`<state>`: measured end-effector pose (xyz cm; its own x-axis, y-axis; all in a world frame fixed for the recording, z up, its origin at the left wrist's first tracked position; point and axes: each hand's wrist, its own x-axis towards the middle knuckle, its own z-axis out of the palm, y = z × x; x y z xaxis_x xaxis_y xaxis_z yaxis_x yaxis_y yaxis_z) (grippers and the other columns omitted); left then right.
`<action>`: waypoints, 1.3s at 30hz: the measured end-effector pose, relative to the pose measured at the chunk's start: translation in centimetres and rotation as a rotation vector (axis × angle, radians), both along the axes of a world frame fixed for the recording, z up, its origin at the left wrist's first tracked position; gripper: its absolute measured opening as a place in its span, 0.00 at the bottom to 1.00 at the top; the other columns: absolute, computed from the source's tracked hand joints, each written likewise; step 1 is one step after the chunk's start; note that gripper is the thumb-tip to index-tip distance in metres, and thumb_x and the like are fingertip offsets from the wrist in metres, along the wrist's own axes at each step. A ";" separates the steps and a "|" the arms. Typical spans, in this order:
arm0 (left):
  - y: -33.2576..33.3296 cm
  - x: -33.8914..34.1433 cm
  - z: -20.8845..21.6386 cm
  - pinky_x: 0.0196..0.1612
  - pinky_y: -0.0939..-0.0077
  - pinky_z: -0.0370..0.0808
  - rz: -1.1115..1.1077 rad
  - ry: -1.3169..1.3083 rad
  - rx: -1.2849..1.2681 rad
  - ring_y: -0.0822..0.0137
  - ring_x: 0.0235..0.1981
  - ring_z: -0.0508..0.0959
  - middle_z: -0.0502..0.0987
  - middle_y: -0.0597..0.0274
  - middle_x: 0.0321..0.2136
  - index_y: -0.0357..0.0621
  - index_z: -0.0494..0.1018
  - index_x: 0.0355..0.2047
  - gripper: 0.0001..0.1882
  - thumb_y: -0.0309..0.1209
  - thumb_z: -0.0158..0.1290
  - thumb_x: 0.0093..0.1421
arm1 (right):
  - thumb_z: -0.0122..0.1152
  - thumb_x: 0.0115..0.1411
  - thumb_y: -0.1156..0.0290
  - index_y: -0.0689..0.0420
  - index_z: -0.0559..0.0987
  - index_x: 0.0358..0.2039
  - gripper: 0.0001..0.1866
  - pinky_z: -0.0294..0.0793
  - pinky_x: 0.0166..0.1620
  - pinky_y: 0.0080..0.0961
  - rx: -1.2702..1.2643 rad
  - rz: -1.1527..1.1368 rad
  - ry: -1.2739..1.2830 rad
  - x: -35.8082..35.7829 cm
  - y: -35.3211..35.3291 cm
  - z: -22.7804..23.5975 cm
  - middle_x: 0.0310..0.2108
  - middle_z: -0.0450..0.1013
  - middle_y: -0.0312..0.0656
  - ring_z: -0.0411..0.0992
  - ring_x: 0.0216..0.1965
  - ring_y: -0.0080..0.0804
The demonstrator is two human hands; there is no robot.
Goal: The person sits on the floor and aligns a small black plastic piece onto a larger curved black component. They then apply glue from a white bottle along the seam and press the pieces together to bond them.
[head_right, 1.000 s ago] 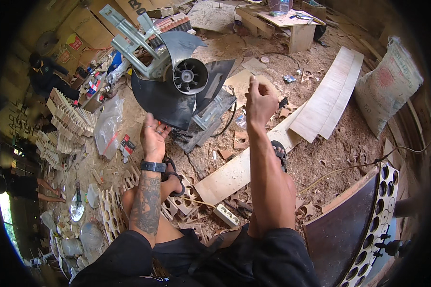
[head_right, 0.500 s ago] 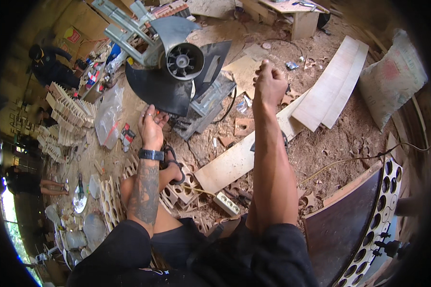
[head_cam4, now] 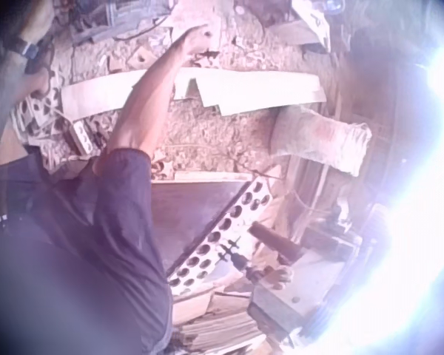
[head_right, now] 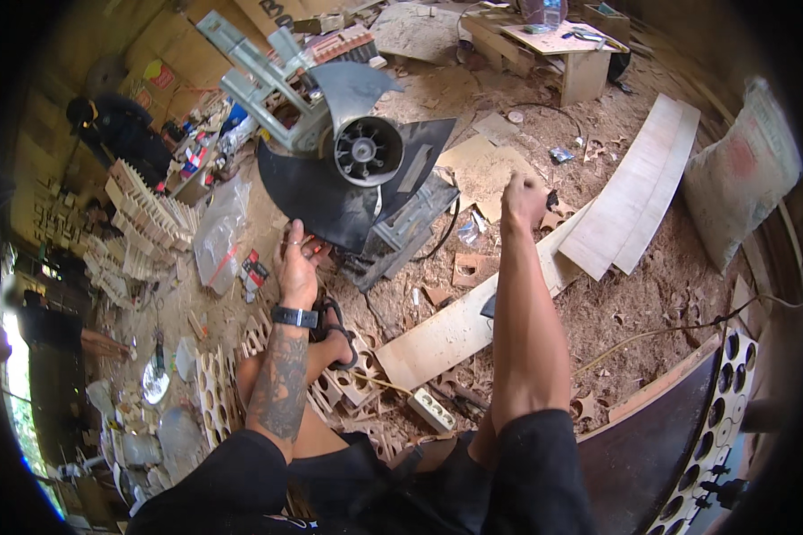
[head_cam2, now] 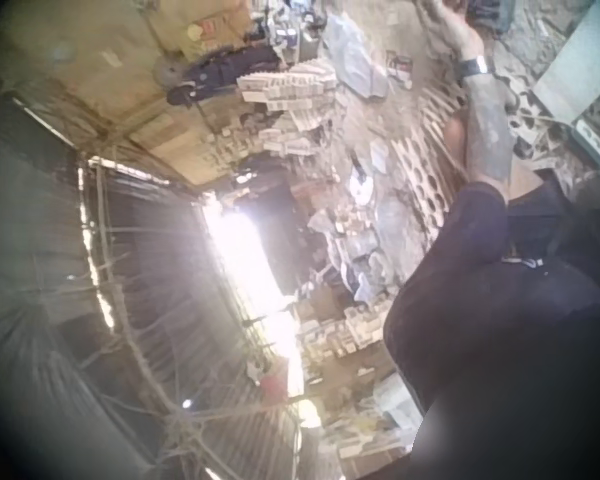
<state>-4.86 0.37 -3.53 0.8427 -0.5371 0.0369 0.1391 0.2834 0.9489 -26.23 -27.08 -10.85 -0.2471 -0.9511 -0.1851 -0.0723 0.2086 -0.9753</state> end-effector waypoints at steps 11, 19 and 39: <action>-1.4 1.1 1.8 0.39 0.71 0.71 0.037 -0.158 0.108 0.71 0.36 0.74 0.74 0.66 0.37 0.48 0.69 0.40 0.14 0.39 0.57 0.59 | 0.60 0.54 0.63 0.55 0.73 0.48 0.21 0.72 0.50 0.41 0.528 0.242 0.756 0.2 8.9 -25.3 0.50 0.69 0.50 0.70 0.51 0.48; -2.0 1.1 1.8 0.42 0.70 0.71 0.037 -0.135 0.106 0.69 0.40 0.74 0.74 0.63 0.40 0.44 0.70 0.44 0.17 0.40 0.57 0.59 | 0.60 0.52 0.67 0.50 0.66 0.53 0.27 0.71 0.46 0.40 0.145 0.444 1.012 -3.3 11.5 -29.9 0.48 0.63 0.44 0.66 0.49 0.45; -2.4 1.3 1.1 0.51 0.64 0.71 0.054 -0.034 0.001 0.64 0.48 0.72 0.72 0.60 0.48 0.40 0.67 0.51 0.27 0.40 0.61 0.56 | 0.58 0.54 0.64 0.54 0.72 0.49 0.21 0.72 0.46 0.44 0.413 0.317 0.765 -1.5 11.6 -29.7 0.41 0.73 0.52 0.72 0.45 0.51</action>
<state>-3.57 -1.99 -2.47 0.8686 -0.4910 0.0661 0.0908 0.2889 0.9530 -27.78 -15.43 -40.54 -0.1818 -0.8899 -0.4183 -0.7793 0.3898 -0.4907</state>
